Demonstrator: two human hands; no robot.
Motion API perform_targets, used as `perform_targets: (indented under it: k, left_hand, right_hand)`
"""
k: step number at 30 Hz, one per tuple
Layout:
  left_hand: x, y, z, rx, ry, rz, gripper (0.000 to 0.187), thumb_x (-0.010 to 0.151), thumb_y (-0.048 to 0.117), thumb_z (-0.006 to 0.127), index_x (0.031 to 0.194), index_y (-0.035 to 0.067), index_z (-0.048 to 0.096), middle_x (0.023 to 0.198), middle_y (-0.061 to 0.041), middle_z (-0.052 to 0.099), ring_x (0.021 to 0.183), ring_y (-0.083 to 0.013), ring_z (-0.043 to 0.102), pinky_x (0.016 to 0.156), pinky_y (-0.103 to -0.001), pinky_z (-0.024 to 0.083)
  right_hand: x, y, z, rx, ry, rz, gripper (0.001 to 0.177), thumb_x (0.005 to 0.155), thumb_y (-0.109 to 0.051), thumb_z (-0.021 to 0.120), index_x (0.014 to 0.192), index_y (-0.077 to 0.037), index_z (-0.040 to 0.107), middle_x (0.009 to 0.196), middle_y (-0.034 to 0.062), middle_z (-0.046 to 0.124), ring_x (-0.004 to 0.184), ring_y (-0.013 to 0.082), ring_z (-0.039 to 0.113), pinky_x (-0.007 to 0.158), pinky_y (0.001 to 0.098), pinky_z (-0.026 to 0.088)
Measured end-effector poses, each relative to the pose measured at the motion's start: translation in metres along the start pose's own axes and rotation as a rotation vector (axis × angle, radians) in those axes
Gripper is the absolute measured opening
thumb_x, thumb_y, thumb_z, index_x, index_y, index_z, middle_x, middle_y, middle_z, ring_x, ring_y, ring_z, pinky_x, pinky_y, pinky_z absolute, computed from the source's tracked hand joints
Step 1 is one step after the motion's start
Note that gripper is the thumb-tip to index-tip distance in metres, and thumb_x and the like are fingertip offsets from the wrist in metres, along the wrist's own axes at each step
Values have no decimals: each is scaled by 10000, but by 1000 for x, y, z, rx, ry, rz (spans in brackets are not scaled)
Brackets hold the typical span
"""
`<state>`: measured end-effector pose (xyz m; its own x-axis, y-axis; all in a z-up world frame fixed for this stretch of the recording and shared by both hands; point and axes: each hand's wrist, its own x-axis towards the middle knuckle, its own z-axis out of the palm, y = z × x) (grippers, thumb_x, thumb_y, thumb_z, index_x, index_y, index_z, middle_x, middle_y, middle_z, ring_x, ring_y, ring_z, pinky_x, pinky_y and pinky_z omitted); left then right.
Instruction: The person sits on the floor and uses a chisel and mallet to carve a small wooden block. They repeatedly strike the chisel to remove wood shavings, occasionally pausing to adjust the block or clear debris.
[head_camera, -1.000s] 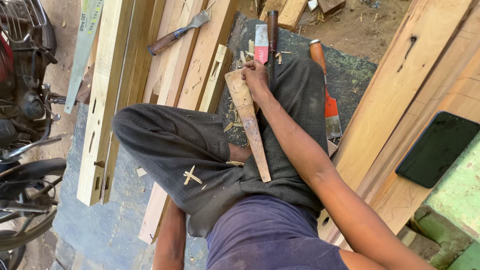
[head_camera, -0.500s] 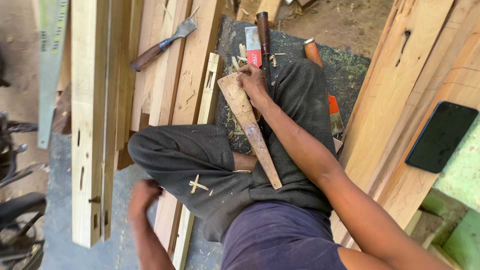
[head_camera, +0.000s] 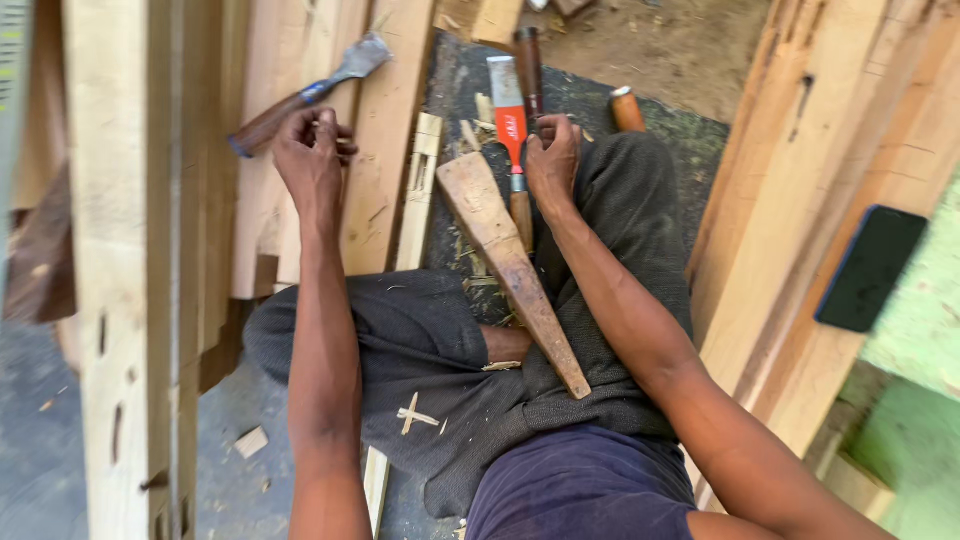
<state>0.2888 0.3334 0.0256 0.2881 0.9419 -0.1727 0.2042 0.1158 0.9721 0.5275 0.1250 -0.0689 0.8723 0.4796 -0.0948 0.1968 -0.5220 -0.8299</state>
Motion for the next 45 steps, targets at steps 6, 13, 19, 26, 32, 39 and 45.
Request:
perform_targets:
  k: [6,13,19,26,32,39,45]
  left_hand:
    - [23,-12,-3,43,-85,45,191,1065,167,665,1040,-19,700,823,-60,735,618,-113,690,528,-233,533]
    - [14,-5,3,158,-171,178,129,1019,89,677,986,-29,720,815,-69,722,683,-118,695,567,-271,606]
    - [6,7,0,186,-162,159,142,1017,101,670,977,-23,726,798,-65,723,689,-108,695,588,-274,614]
    - [0,-1,-1,232,-226,124,145,1005,126,670,1001,-3,737,811,-87,743,695,-137,703,612,-313,600]
    - [-32,14,1,365,-397,233,232,955,137,732,1183,89,727,1027,-114,776,875,-202,754,815,-353,624]
    - [-88,77,31,120,-255,923,721,950,442,708,1514,87,432,1540,-203,488,1403,-312,487,1198,-459,373]
    - [-17,65,39,-405,-238,536,392,1016,373,739,1209,55,614,1088,-120,702,1007,-256,768,808,-411,642]
  right_hand:
    - [13,25,24,-305,54,-6,358,791,-54,780,1101,-68,602,1083,139,500,1008,280,564,880,450,495]
    - [-20,26,13,-536,-168,-324,259,915,-62,730,1119,-39,572,1015,131,564,871,261,621,679,424,544]
    - [-29,10,7,-627,-445,-133,432,921,-64,703,1264,16,453,805,138,564,642,267,605,474,399,496]
    - [-32,-19,-12,-283,-364,89,653,807,13,691,1414,-80,468,877,39,625,687,147,615,537,326,535]
    - [-42,-85,-65,255,-438,100,598,871,-29,632,1459,-74,534,904,129,697,713,188,631,611,330,532]
    - [-66,-199,-67,1305,-843,408,466,954,-139,683,1353,13,498,1108,135,706,1043,209,727,966,385,607]
    - [-65,-196,-50,350,-718,-273,348,1066,-193,606,1370,-26,583,1151,87,730,1068,185,731,927,341,623]
